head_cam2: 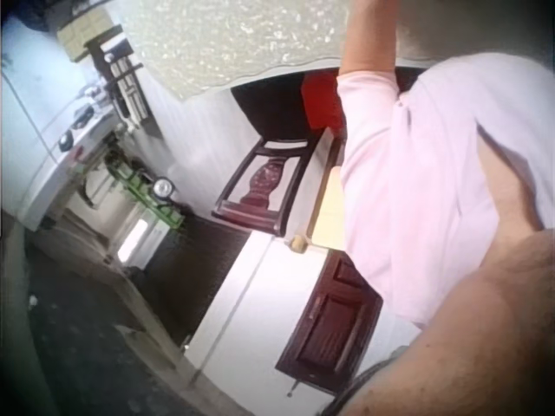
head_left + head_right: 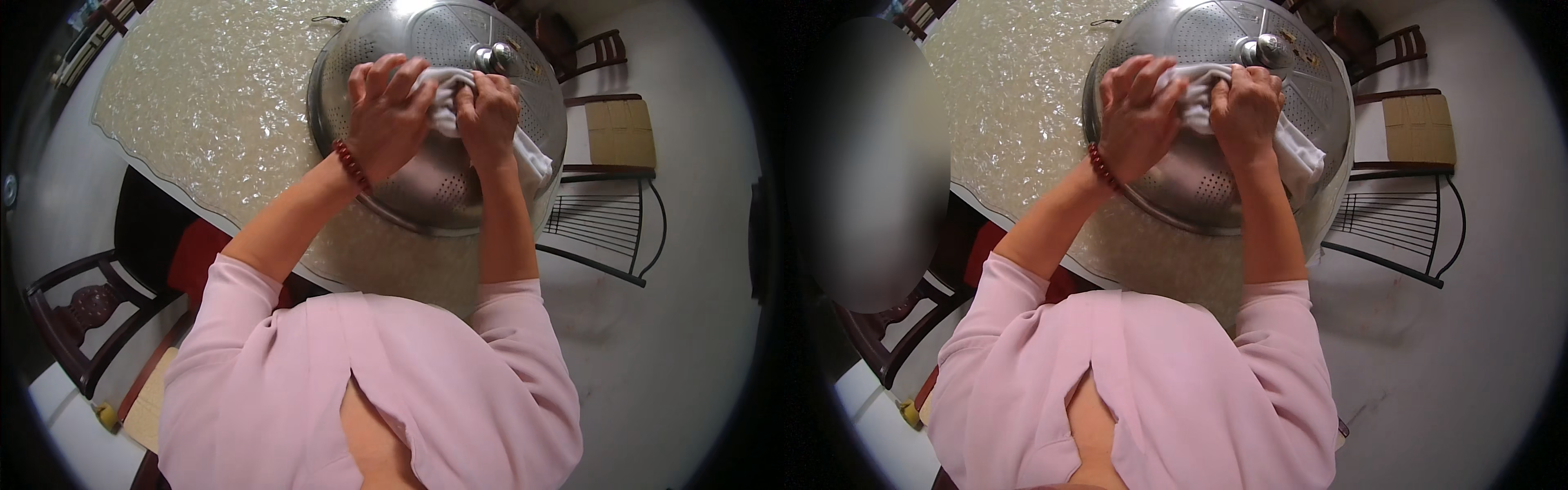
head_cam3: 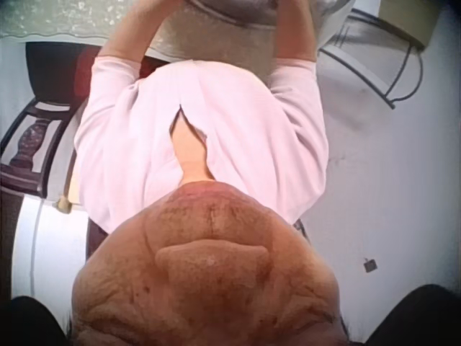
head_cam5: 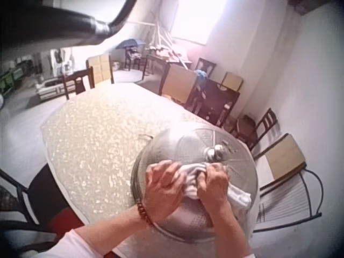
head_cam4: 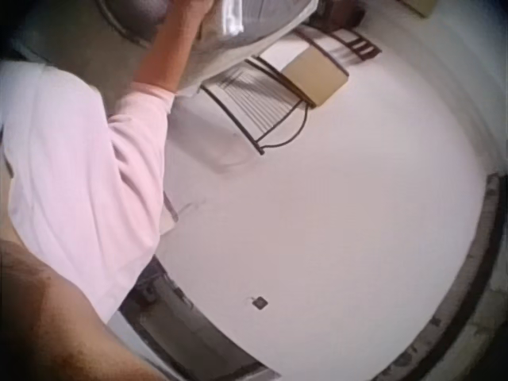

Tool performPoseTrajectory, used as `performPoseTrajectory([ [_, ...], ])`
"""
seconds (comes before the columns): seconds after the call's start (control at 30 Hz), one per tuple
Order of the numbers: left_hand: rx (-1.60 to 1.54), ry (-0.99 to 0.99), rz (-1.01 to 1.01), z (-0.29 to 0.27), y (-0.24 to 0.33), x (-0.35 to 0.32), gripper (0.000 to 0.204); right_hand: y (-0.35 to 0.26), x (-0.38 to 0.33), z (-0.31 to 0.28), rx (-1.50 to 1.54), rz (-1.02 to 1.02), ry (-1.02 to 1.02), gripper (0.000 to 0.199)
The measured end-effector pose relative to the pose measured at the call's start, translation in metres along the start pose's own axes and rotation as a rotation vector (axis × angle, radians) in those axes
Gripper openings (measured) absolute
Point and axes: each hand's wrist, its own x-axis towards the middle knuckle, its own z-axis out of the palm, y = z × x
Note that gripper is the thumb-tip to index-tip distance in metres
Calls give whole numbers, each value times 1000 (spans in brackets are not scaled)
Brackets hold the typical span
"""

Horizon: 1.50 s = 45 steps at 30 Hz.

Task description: The person wipes the wooden armrest of a dining chair with a white cloth. They then move to a round dining table and wipe the surface of a large metal food cover placed on top of the table. The person uses the cloth to clean the top and sides of the metal cover.

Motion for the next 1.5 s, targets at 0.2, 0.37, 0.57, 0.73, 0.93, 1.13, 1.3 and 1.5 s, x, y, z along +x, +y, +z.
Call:
performPoseTrajectory([
  [0.2,-95,-143,38,26,4,16,34,4,-17,-9,181,-114,-119,34],
  [0.37,-213,-239,83,22,1,7,23,9,-43,-53,453,-155,-261,43],
  [0.57,-232,-115,181,41,15,58,16,36,-19,-57,221,-14,156,40],
  [0.73,-142,-511,-74,80,-1,83,38,59,-28,-43,-24,167,-161,56],
  [0.93,5,-670,-210,99,11,82,86,57,-33,-13,31,109,-267,55],
  [1.13,64,-644,-8,86,15,73,60,55,-38,-21,49,-98,-182,56],
  [1.3,-100,-483,79,81,13,53,45,47,-41,-30,158,-162,-118,51],
  [1.5,-179,-495,153,68,19,46,43,18,-88,-36,119,-3,72,49],
])
